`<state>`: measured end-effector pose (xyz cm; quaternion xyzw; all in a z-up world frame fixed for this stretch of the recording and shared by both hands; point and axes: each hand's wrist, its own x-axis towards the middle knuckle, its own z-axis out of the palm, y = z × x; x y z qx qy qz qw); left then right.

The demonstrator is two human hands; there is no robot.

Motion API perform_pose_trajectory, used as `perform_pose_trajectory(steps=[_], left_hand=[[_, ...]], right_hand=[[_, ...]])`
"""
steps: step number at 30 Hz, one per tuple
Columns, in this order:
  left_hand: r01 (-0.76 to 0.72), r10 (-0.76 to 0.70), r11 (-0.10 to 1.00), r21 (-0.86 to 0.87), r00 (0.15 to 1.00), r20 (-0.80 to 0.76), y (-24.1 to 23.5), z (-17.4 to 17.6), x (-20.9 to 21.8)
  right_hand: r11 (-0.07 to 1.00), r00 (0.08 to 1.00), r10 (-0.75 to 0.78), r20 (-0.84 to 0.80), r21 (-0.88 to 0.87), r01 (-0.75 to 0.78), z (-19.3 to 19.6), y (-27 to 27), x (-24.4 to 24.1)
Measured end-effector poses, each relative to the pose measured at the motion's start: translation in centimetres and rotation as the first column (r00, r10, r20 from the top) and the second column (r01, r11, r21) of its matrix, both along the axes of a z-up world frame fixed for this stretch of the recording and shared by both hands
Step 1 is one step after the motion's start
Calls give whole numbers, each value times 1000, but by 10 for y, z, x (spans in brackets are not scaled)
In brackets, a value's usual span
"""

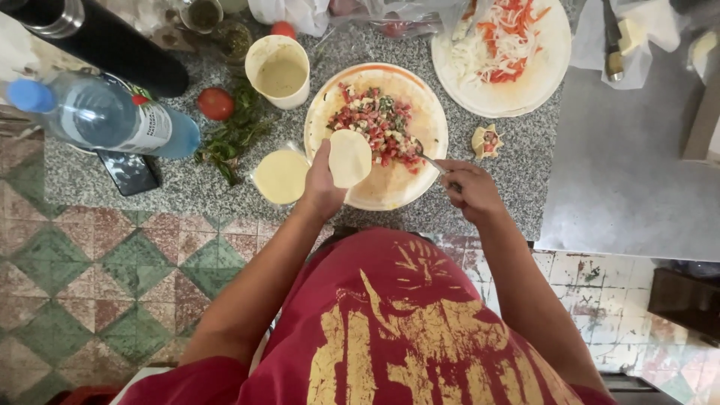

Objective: The person peels a garlic clove and then assembles small pastries by spooning filling onto dough discs and pinching the edges to seal them.

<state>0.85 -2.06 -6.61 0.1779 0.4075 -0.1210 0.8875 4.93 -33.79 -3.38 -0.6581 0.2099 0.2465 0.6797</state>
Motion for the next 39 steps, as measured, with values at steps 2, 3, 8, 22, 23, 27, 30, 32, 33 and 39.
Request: perform_pose_trajectory(steps=[2, 3, 8, 22, 23, 27, 30, 32, 33, 39], left_hand=[[-2, 2, 1000, -26, 1000, -5, 1, -6, 0], [-3, 2, 999, -51, 1000, -11, 1, -9, -2], [21, -20, 991, -130, 1000, 15, -2, -19, 0], [34, -33, 999, -3, 999, 43, -11, 24, -2], [12, -10, 998, -69, 999, 36, -9, 14, -2], [2, -1, 996, -92, 1000, 17, -5, 7, -3], [40, -40, 998, 53, 999, 14, -10, 28, 3], [60, -59, 989, 137, 998, -8, -15, 34, 10], [84, -78, 972, 220, 996, -33, -17, 37, 13], [-105, 105, 994, 15, 994, 14, -62, 84, 44]], right_hand=[[999, 1000, 23, 11, -33, -23, 27, 6, 2], [997, 999, 45, 21, -66, -44, 41, 9, 3], [967, 995, 98, 14, -236, -92, 23, -13, -15], [996, 996, 86, 27, -25, -86, -18, 20, -11], [995, 994, 100, 34, 28, -101, -20, 17, -12], [968, 997, 72, 35, 240, -78, -37, 2, -19], [951, 996, 78, 30, 299, -84, -37, -3, -19], [954, 995, 88, 49, 284, -99, -14, 11, -17], [956, 993, 96, 67, 270, -111, -2, 18, -17], [712, 819, 547, 175, -612, -344, 51, 64, -15]])
